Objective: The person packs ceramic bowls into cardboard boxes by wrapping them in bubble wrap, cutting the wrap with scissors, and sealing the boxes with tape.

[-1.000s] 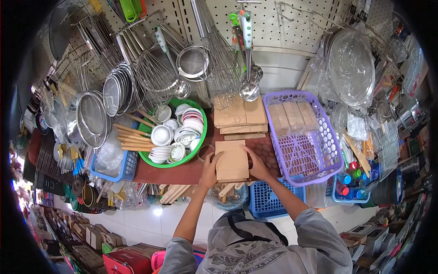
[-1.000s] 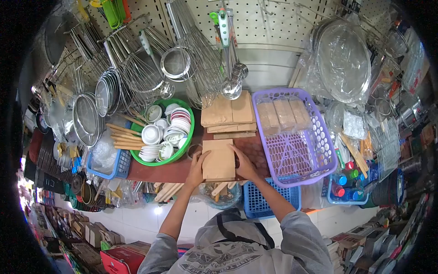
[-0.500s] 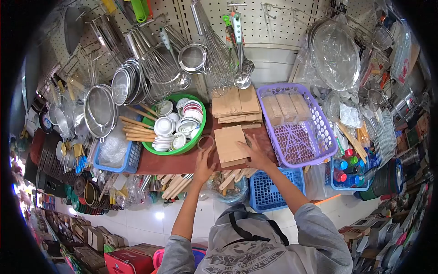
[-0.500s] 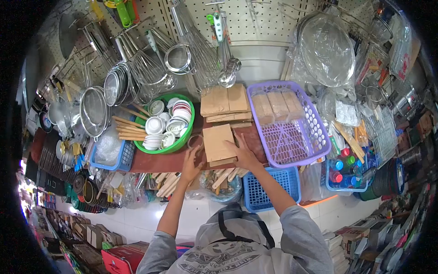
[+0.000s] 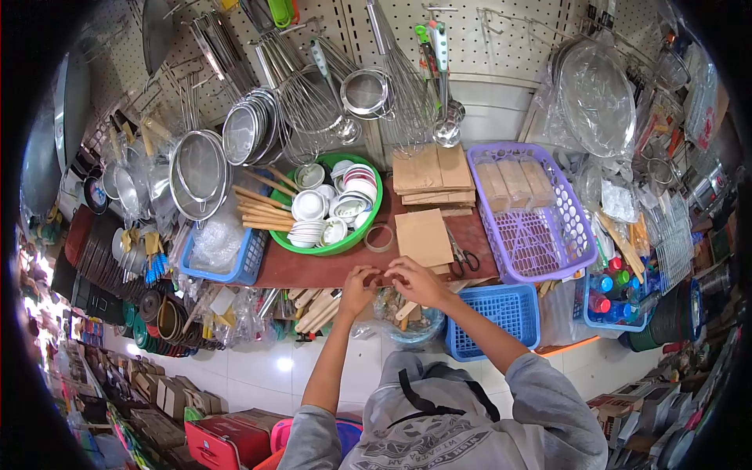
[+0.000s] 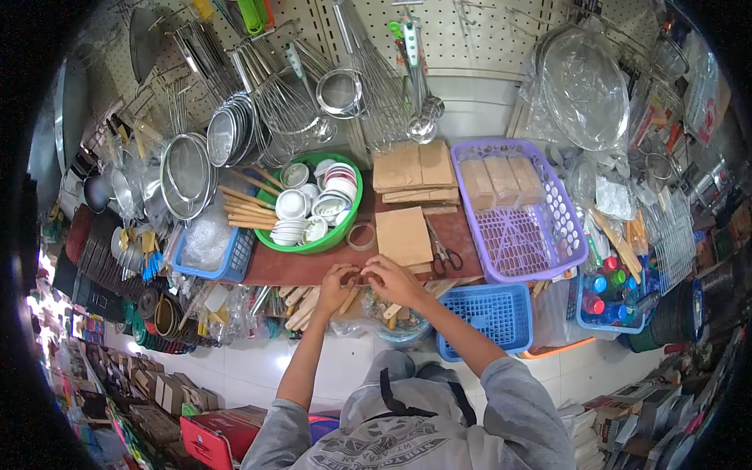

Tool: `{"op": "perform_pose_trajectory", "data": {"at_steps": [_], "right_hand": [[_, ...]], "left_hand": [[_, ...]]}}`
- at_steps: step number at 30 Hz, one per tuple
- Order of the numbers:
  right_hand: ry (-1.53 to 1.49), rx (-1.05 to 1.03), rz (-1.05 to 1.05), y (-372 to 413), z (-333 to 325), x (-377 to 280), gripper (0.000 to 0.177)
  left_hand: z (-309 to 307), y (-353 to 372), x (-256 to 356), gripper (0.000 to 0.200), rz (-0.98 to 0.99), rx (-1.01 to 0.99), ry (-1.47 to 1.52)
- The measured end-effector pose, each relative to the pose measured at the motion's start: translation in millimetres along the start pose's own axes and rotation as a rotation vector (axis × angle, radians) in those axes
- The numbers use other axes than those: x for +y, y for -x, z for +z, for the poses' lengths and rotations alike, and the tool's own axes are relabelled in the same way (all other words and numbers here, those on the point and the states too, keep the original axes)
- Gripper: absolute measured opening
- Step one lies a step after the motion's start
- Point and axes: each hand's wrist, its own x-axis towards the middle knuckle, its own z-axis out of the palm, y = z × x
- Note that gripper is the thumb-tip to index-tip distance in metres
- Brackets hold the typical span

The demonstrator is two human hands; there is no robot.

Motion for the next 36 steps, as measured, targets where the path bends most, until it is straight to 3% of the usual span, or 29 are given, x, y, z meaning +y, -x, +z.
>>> {"op": "perform_pose_trajectory", "data": {"at_steps": [2, 5, 6, 9, 10, 17, 24, 27, 30, 33, 36], "right_hand": [[-0.039, -0.056, 0.104, -9.7, 12.2, 3.3, 0.031], [0.148, 0.008, 0.024, -26.1, 38.0, 19.2, 0.039], [0.128, -0.111, 0.154, -33.7, 39.9, 17.3, 0.05], [0.25, -0.195, 0.329, -52.8, 51.5, 9.7, 0.061], [0.293, -0.165, 0.265, -57.6, 62.5, 20.0, 0.075], [0.438, -0.22, 0.469, -73.0, 89.6, 30.6, 0.087], [0.49, -0.125, 0.418, -73.9, 101.0, 59.2, 0.061], [0.479, -0.081, 0.395, -69.7, 101.3, 57.4, 0.046], [0.475, -0.094, 0.378, -65.6, 103.5, 57.2, 0.034], [0.457, -0.118, 0.357, -63.4, 100.9, 47.4, 0.029], [0.486, -0.152, 0.348, -60.8, 98.0, 33.2, 0.028]], "left_hand": [[-1.4, -2.9, -13.1, 0.034, -0.003, -0.001, 0.037], [-8.9, -9.5, -28.4, 0.036, 0.03, -0.003, 0.075], [-12.9, -15.4, -29.2, 0.037, 0.053, -0.004, 0.088], [-23.1, -24.1, -31.7, 0.047, -0.096, -0.112, 0.167], [-19.4, -28.7, -47.1, 0.052, -0.015, -0.093, 0.19], [-15.5, -50.1, -97.5, 0.066, -0.097, -0.284, 0.414], [-11.5, -68.1, -119.3, 0.075, -0.092, -0.489, 0.341], [-8.0, -64.5, -117.7, 0.071, 0.061, -0.395, 0.37], [-7.2, -62.5, -120.1, 0.054, 0.068, -0.435, 0.179], [-13.4, -56.6, -110.0, 0.036, 0.027, -0.423, 0.201], [-5.3, -54.4, -127.4, 0.033, 0.057, -0.391, 0.335]]}}
